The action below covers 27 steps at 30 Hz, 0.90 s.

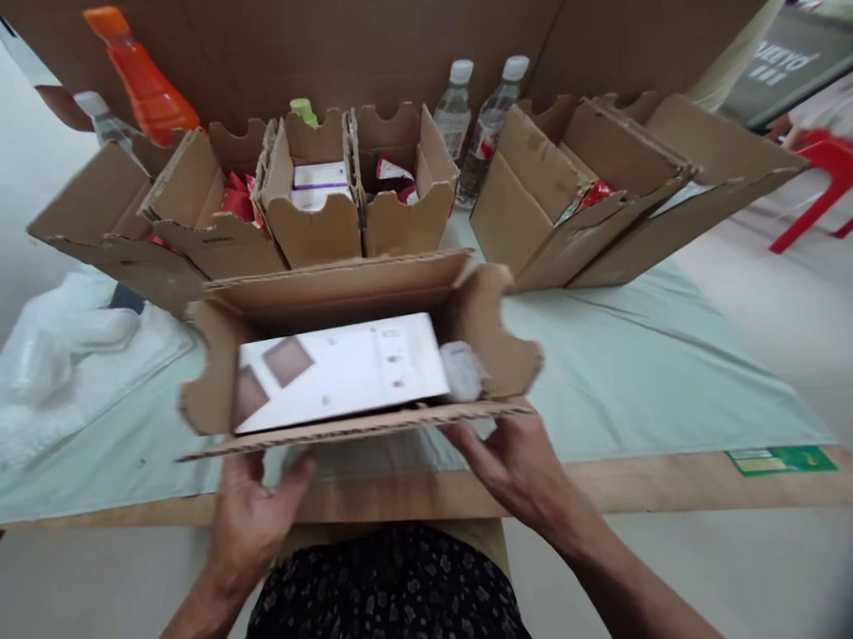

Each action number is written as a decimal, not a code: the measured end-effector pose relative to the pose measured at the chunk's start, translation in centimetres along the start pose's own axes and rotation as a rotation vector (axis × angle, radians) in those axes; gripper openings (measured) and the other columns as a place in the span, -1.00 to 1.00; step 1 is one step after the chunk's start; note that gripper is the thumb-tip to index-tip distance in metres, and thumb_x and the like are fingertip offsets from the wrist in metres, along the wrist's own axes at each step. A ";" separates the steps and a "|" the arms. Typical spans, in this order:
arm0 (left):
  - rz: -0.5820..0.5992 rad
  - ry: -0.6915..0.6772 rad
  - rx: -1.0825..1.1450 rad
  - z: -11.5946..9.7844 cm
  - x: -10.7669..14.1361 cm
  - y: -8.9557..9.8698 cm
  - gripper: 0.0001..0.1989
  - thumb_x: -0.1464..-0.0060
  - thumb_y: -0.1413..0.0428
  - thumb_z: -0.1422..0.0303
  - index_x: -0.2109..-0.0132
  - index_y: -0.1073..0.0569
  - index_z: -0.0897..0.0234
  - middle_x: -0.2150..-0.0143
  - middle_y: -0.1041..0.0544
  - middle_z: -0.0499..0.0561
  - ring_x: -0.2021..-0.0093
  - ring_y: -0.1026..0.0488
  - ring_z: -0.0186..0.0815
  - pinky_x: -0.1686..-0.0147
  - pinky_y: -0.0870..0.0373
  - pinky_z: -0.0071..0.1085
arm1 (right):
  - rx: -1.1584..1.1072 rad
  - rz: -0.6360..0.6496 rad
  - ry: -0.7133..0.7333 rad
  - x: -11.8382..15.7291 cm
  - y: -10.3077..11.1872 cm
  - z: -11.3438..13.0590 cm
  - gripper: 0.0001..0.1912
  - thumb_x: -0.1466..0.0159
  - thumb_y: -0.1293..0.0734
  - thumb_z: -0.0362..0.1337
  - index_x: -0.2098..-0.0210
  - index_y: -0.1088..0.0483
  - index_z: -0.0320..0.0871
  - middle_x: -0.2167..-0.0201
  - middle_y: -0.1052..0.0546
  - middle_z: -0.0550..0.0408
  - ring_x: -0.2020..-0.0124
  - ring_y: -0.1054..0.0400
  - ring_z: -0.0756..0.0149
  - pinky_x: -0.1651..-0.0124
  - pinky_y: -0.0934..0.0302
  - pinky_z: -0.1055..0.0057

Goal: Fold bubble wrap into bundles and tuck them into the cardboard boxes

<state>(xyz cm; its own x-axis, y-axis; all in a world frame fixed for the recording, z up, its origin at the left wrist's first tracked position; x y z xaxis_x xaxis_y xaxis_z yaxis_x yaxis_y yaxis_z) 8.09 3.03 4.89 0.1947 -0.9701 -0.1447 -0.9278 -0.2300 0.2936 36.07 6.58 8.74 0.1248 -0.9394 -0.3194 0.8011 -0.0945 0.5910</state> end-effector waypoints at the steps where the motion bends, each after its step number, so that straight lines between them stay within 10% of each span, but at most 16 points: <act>1: -0.053 0.004 0.012 -0.1 -0.4 1.0 -0.31 -0.18 -0.31 0.24 -0.39 -0.29 0.06 -0.28 -0.48 0.17 -0.36 -0.41 0.01 -0.44 -0.27 0.08 | -0.012 0.019 0.035 -0.8 -0.7 0.7 -0.72 -0.42 -0.31 -0.05 0.07 -0.52 -0.08 0.06 -0.61 -0.10 -0.05 -0.48 -0.01 -0.16 -0.41 -0.04; 7: -0.087 -0.124 0.008 -1.8 -3.0 -0.5 -0.32 -0.18 -0.29 0.31 -0.38 -0.28 0.07 -0.30 -0.47 0.16 -0.36 -0.40 -0.01 -0.41 -0.31 0.06 | 0.009 -0.019 -0.004 -4.5 0.9 1.3 -0.63 -0.39 -0.34 0.02 -0.03 -0.52 -0.08 0.03 -0.63 -0.08 -0.02 -0.50 0.01 -0.06 -0.47 0.06; 12: 0.217 -0.258 -0.007 -2.6 -2.3 -7.2 -0.32 -0.21 -0.18 0.39 -0.43 -0.24 0.13 -0.29 -0.48 0.21 -0.40 -0.36 0.02 -0.42 -0.29 0.10 | 0.178 -0.203 -0.168 3.0 5.0 -2.8 -0.69 -0.37 -0.37 -0.02 0.09 -0.56 -0.09 0.26 -0.65 -0.02 0.19 -0.55 0.02 0.07 -0.47 0.08; 18: 0.478 -0.368 -0.073 -3.1 -7.8 -11.1 -0.52 -0.20 -0.14 0.36 -0.26 -0.42 0.18 0.01 -0.61 0.13 -0.02 -0.56 -0.06 0.06 -0.61 -0.15 | 0.364 -0.555 -0.255 14.1 2.4 -4.9 -0.54 -0.31 -0.44 -0.05 -0.13 -0.49 -0.09 0.05 -0.57 -0.16 -0.07 -0.45 -0.12 -0.31 -0.22 -0.25; 23: 0.576 -0.313 -0.107 -2.5 -11.7 -14.8 -0.40 -0.23 -0.15 0.28 -0.39 -0.28 0.14 -0.17 -0.54 0.16 0.07 -0.53 -0.16 0.09 -0.55 -0.17 | 0.158 -0.545 -0.296 14.8 2.9 -7.9 0.06 -0.20 -0.53 -0.01 -0.53 0.01 0.00 -0.36 -0.30 -0.28 -0.24 -0.36 -0.16 -0.17 -0.37 -0.17; 27: 0.431 -0.300 -0.067 -0.3 -9.9 -17.3 -0.33 -0.21 -0.17 0.30 -0.42 -0.21 0.24 -0.18 -0.47 0.25 -0.07 -0.46 -0.07 -0.11 -0.47 0.01 | 0.108 -0.460 -0.320 12.5 6.4 -12.3 -0.09 -0.14 -0.53 0.14 -0.38 -0.26 0.00 -0.15 -0.52 -0.19 -0.10 -0.49 -0.11 -0.11 -0.43 -0.07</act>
<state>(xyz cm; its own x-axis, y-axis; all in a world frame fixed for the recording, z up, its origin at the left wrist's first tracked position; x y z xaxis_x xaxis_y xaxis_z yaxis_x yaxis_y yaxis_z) 22.32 16.60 1.56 -0.3090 -0.9152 -0.2586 -0.8794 0.1713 0.4443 49.92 -1.70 -0.59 -0.4199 -0.8448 -0.3316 0.6644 -0.5351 0.5218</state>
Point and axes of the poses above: each hand's wrist, its own x-axis away from the middle knuckle, its own y-axis out of the back of the hand, z = x × y, the point moved 2 cm from there along -x, towards the middle knuckle
